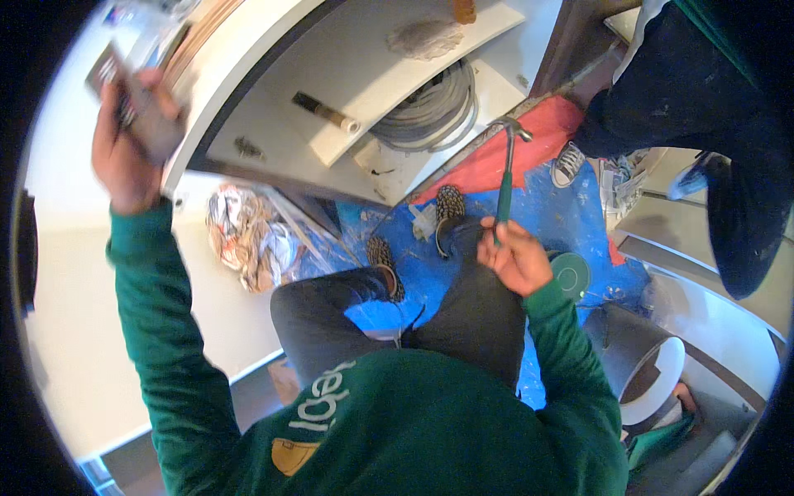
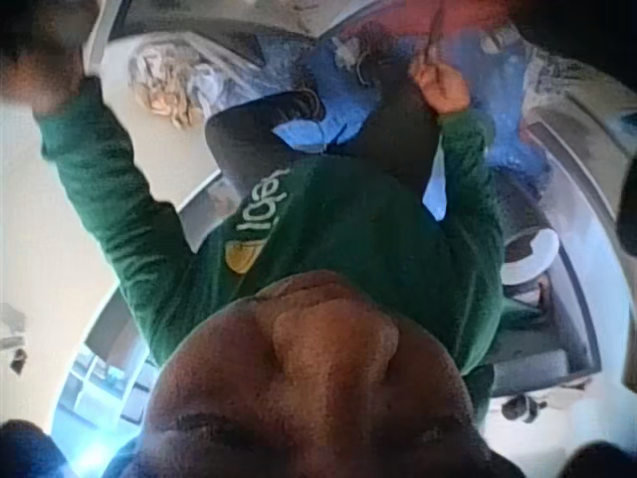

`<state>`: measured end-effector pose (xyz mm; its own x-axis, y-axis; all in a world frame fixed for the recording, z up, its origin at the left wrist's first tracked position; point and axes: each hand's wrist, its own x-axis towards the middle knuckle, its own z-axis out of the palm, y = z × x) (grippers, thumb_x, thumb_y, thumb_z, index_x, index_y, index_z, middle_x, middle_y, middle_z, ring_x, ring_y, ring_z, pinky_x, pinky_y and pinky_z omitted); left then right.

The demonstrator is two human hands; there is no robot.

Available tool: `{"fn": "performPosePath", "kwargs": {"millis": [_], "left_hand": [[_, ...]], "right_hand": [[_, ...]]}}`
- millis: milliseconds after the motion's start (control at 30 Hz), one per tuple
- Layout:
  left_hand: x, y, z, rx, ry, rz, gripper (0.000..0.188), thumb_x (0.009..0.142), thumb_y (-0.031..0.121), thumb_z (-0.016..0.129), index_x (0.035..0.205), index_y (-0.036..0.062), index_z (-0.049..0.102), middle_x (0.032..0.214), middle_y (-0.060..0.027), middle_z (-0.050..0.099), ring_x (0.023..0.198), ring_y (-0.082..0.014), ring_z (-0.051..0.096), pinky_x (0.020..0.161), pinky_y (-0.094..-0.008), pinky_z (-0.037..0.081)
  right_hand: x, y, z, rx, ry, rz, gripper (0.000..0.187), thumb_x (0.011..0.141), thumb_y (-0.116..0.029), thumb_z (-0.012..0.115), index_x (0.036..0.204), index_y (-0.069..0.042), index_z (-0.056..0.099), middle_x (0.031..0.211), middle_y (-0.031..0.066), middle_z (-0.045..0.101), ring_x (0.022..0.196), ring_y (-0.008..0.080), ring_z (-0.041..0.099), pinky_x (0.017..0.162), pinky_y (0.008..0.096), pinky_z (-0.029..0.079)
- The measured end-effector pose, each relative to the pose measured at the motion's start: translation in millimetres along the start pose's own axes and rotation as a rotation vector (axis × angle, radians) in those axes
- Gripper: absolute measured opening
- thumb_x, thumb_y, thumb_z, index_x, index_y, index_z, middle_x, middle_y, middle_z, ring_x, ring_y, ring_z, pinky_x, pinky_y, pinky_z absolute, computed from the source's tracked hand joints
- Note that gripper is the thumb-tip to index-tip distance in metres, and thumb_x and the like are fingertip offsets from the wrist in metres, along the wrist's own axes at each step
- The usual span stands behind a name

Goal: The person assembles a cabinet by attaching a wooden trim piece to the edge of a cabinet door. They use a hammer and a small block to tap the trim into place, then apply a liquid from a bottle onto a pink pad and rub it along the trim edge.

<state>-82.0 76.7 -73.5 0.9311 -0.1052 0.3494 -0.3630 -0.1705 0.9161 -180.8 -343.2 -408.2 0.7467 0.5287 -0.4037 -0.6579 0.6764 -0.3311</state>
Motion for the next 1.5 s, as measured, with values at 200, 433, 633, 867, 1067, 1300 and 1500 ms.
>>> {"fn": "performPosePath", "kwargs": {"millis": [200, 433, 633, 867, 1067, 1300, 1500], "left_hand": [[-6.0, 13.3, 11.5, -0.173, 0.214, -0.064, 0.052, 0.107, 0.047, 0.040, 0.096, 0.0032, 0.066, 0.078, -0.0071, 0.066, 0.066, -0.0171, 0.063, 0.060, -0.0288, 0.053], [-99.3, -17.6, -24.3, -0.394, 0.306, 0.128, 0.047, 0.109, 0.035, 0.034, 0.119, -0.0029, 0.061, 0.096, -0.0164, 0.069, 0.086, -0.0248, 0.067, 0.083, -0.0373, 0.054], [-307.0, -118.5, 24.1, -0.291, 0.525, -0.544, 0.050, 0.105, 0.044, 0.041, 0.098, 0.0026, 0.068, 0.076, -0.0103, 0.066, 0.066, -0.0194, 0.066, 0.059, -0.0324, 0.051], [-384.2, -183.9, 81.4, -0.608, 0.572, -0.759, 0.034, 0.103, 0.036, 0.053, 0.095, 0.0040, 0.063, 0.077, -0.0086, 0.066, 0.065, -0.0217, 0.066, 0.058, -0.0356, 0.053], [-359.2, -241.5, 92.7, -0.619, 0.726, -0.752, 0.024, 0.101, 0.027, 0.056, 0.091, 0.0053, 0.061, 0.074, -0.0100, 0.065, 0.064, -0.0209, 0.065, 0.059, -0.0369, 0.052], [-317.0, -301.2, 80.7, -0.320, 0.291, -0.872, 0.029, 0.085, 0.024, 0.060, 0.075, -0.0021, 0.066, 0.065, -0.0154, 0.067, 0.057, -0.0275, 0.067, 0.055, -0.0428, 0.052], [-326.0, -336.7, 72.6, -0.068, -0.224, -0.877, 0.030, 0.089, 0.025, 0.057, 0.075, -0.0004, 0.068, 0.062, -0.0151, 0.067, 0.056, -0.0270, 0.069, 0.053, -0.0420, 0.052]], "right_hand": [[-66.2, 27.7, 41.4, -0.158, 0.155, -0.078, 0.031, 0.099, -0.013, 0.058, 0.129, -0.013, 0.052, 0.075, 0.0011, 0.050, 0.059, 0.0119, 0.050, 0.048, 0.0253, 0.042], [-106.4, 82.0, 59.5, -0.408, 0.210, 0.013, 0.014, 0.101, -0.013, 0.054, 0.114, -0.009, 0.056, 0.059, 0.0002, 0.041, 0.043, 0.0122, 0.042, 0.036, 0.0277, 0.034], [-101.2, 110.6, 61.6, -0.646, 0.236, 0.051, 0.010, 0.101, -0.016, 0.055, 0.106, -0.008, 0.057, 0.056, 0.0006, 0.040, 0.041, 0.0135, 0.041, 0.035, 0.0295, 0.033], [-93.5, 117.6, 66.9, -0.851, 0.278, 0.073, 0.015, 0.102, -0.023, 0.056, 0.106, -0.008, 0.056, 0.057, 0.0007, 0.039, 0.039, 0.0143, 0.039, 0.034, 0.0307, 0.032], [-91.7, 136.0, 100.2, -1.163, 0.370, -0.055, 0.024, 0.104, -0.032, 0.056, 0.091, -0.013, 0.049, 0.055, -0.0014, 0.039, 0.039, 0.0116, 0.040, 0.034, 0.0291, 0.033], [-67.5, 113.9, 183.9, -1.573, 0.087, -0.504, 0.019, 0.102, -0.022, 0.060, 0.091, -0.007, 0.057, 0.065, -0.0017, 0.049, 0.056, 0.0088, 0.048, 0.052, 0.0263, 0.040], [-33.3, 100.4, 262.2, -1.843, 0.156, -0.592, 0.023, 0.094, -0.019, 0.072, 0.084, 0.001, 0.066, 0.073, -0.0009, 0.058, 0.069, 0.0079, 0.048, 0.061, 0.0264, 0.041]]}}
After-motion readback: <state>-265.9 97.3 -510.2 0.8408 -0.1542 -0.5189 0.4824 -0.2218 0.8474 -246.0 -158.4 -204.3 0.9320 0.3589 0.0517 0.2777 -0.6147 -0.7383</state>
